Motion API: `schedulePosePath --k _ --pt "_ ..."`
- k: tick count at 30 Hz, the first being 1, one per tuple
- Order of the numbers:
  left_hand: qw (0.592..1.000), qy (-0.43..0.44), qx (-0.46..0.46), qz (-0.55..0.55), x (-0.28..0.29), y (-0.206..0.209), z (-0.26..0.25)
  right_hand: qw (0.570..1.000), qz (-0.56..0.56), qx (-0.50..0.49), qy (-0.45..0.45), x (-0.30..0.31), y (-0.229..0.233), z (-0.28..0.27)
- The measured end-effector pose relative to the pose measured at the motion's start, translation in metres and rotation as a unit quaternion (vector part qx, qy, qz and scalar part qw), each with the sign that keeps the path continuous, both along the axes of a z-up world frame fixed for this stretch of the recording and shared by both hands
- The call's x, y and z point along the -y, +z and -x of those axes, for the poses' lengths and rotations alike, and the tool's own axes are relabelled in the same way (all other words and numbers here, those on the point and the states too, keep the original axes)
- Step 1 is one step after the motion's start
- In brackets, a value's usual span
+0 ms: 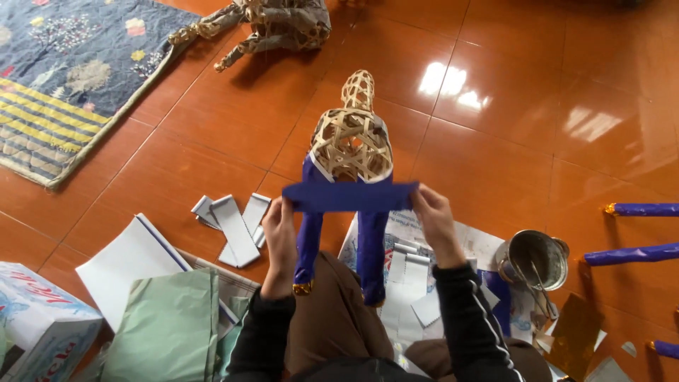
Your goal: Decorating a woven giraffe-shaped souvenir by applying blue and white paper strips with glue and trimming them to size with scissors.
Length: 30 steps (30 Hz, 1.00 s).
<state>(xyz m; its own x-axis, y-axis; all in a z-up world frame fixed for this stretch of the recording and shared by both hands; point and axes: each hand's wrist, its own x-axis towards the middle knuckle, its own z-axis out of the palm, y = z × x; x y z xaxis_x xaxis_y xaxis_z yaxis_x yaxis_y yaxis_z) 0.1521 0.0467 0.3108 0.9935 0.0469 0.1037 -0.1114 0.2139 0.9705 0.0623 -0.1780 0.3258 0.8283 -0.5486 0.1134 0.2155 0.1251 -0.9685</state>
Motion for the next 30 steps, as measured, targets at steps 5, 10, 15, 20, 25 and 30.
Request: schedulePosePath --k 5,10,15,20,25,30 --pt "1.000 -0.012 -0.004 -0.013 0.011 -0.049 -0.061 0.996 0.020 -0.059 -0.064 0.016 -0.066 -0.049" --pt "0.997 -0.072 -0.024 -0.012 0.019 -0.072 -0.092 0.990 0.032 -0.098 -0.098 0.005 -0.069 -0.065" --pt "0.998 -0.057 -0.029 -0.001 0.027 -0.082 -0.100 0.984 0.032 -0.109 -0.137 -0.003 -0.060 -0.068" --pt "0.996 -0.072 -0.033 -0.037 0.027 -0.085 -0.107 0.984 0.043 -0.098 -0.145 -0.001 -0.071 -0.068" --pt "0.994 -0.093 -0.049 -0.032 0.027 -0.083 -0.104 0.983 0.037 -0.088 -0.158 0.000 -0.082 -0.070" --pt "0.991 -0.092 -0.090 -0.042 0.026 -0.090 -0.111 0.983 0.032 -0.087 -0.159 0.005 -0.097 -0.075"
